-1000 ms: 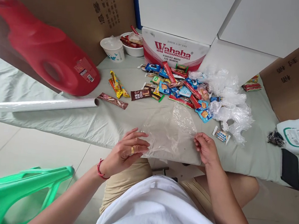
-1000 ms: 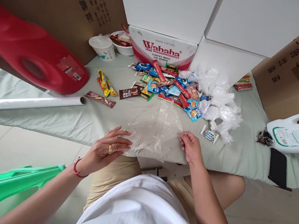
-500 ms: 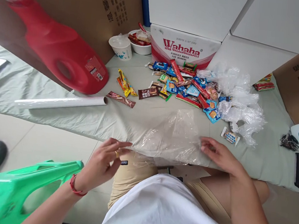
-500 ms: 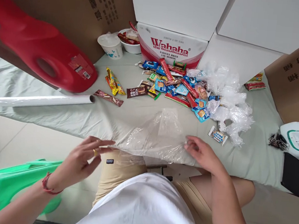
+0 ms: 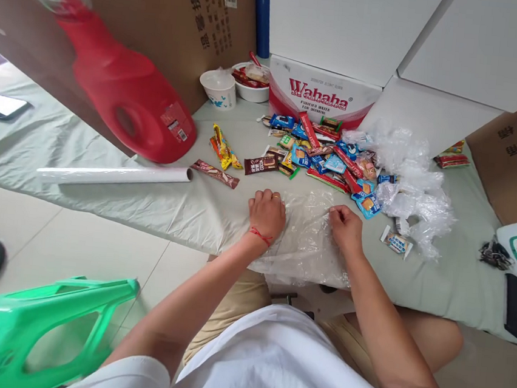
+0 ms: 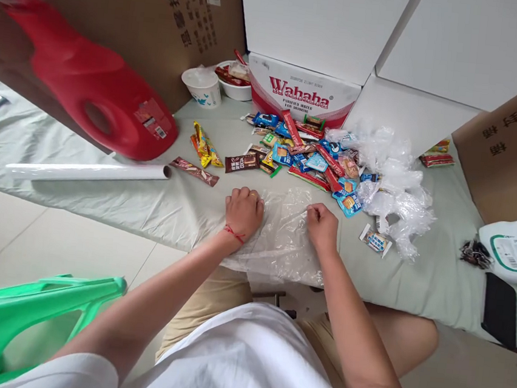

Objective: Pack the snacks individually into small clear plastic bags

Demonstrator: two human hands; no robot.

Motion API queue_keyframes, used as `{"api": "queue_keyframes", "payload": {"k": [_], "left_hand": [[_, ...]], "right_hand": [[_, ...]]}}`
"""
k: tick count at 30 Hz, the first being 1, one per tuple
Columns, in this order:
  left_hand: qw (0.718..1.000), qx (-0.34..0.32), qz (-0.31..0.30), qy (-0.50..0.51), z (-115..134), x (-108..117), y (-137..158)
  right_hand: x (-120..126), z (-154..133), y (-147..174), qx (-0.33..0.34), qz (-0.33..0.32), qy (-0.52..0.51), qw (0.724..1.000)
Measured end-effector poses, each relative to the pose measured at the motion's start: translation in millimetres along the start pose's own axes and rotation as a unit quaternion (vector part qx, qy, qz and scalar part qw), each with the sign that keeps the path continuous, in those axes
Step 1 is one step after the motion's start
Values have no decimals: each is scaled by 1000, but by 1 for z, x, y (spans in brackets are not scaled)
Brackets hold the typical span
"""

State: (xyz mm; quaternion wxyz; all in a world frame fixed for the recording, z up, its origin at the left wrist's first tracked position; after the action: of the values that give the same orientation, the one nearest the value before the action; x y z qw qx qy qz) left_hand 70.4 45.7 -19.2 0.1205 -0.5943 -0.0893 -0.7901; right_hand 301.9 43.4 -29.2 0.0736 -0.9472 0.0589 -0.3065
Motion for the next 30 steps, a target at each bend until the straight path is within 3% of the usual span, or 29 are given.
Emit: {"api": "queue_keyframes", "payload": {"k": [2, 5, 9, 12, 16, 18, 21, 23, 26, 30], "left_hand": [[1000, 3, -12, 9, -3, -1, -3], [996, 66, -22, 61, -15, 3, -18], [988, 109, 2, 111, -25, 3, -46], [984, 84, 80, 136, -25, 11, -54], [963, 20, 220, 154, -21, 36, -32], [967, -92, 191, 143, -10, 39, -15], [968, -229, 59, 88, -3, 24, 5], [973, -227, 1, 43, -11, 11, 7], [976, -215, -43, -7, -27, -5, 1], [972, -225, -55, -31, -32, -10, -3]], "right_hand": [[14, 7, 7, 1, 38, 27, 999], [33, 18, 18, 7, 85, 71, 994], [41, 28, 20, 4, 92, 118, 989], [39, 30, 14, 6, 76, 161, 984], [33, 29, 8, -6, 46, 183, 982], [34, 24, 9, 5, 53, 205, 977], [40, 10, 16, 78, 80, 282, 953], [42, 6, 23, 131, 44, 330, 934], [46, 8, 25, 155, -18, 357, 921], [49, -3, -17, 145, 18, 347, 926]]}}
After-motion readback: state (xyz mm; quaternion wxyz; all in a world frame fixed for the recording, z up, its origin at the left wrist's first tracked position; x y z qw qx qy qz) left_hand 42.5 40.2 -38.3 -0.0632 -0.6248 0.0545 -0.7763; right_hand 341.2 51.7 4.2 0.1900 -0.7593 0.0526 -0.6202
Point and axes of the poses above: each hand's wrist, its own y-axis away from the middle knuckle, its own x-axis out of the back of the hand, z = x × y, the point moved 5 cm from there along -y, towards the middle knuckle, and after that the axes turned 12 degrees about x, right-handed, at the moved point
